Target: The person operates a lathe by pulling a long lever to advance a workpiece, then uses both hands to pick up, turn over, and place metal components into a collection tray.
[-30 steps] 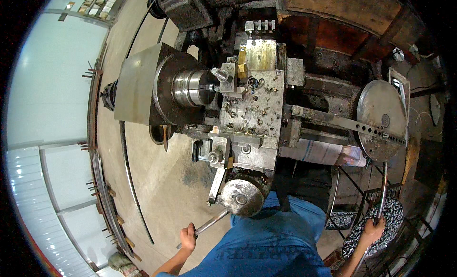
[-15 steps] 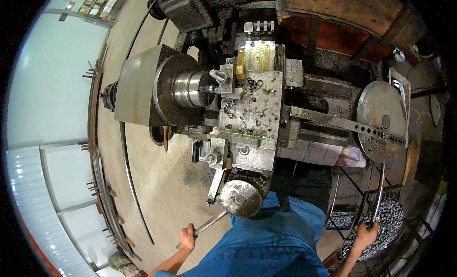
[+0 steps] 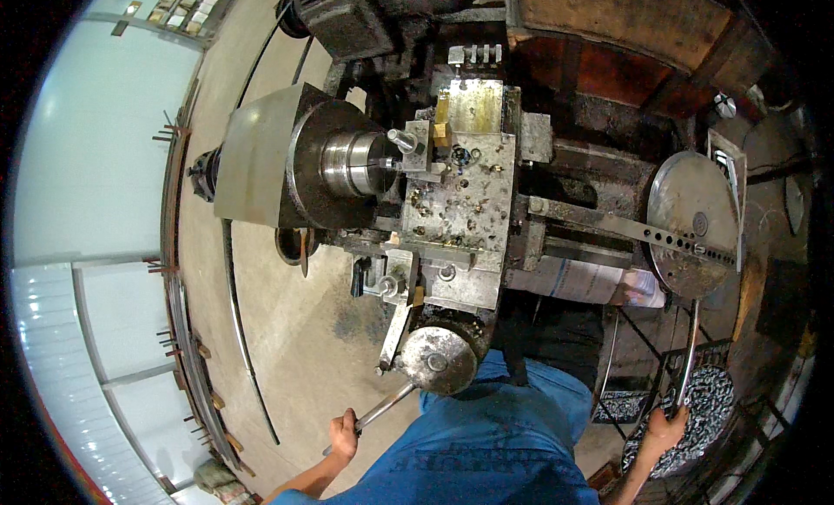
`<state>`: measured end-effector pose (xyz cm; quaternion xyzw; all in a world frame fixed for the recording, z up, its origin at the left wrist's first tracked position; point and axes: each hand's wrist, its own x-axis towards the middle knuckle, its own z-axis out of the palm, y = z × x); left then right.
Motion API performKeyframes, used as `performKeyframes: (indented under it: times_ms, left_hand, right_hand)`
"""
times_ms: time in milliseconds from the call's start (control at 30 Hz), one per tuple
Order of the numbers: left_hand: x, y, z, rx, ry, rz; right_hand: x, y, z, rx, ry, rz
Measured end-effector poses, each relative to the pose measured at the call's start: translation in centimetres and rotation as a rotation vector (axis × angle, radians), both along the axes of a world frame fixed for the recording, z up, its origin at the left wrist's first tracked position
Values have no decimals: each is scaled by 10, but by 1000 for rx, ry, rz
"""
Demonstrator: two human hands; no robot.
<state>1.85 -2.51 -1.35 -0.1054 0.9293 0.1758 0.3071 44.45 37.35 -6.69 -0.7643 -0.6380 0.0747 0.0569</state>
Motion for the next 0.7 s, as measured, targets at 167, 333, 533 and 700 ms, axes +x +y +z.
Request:
performKeyframes:
  times_ms: [167,333,533,700]
  left_hand:
    - [0,-1,-3,-57,25,-25]
    - [4,-15,-12,-62,31,-9]
    - [3,-14,-12,-44,50,-25]
    - [3,-30,-23,12,45,-4]
  right_hand:
    - [-8,6,4,-66,-80,-29]
    - [1,4,0,-52,-39,47]
    - [-13,2,9,7,-48,31]
    - [36,22,6,16,320,-8]
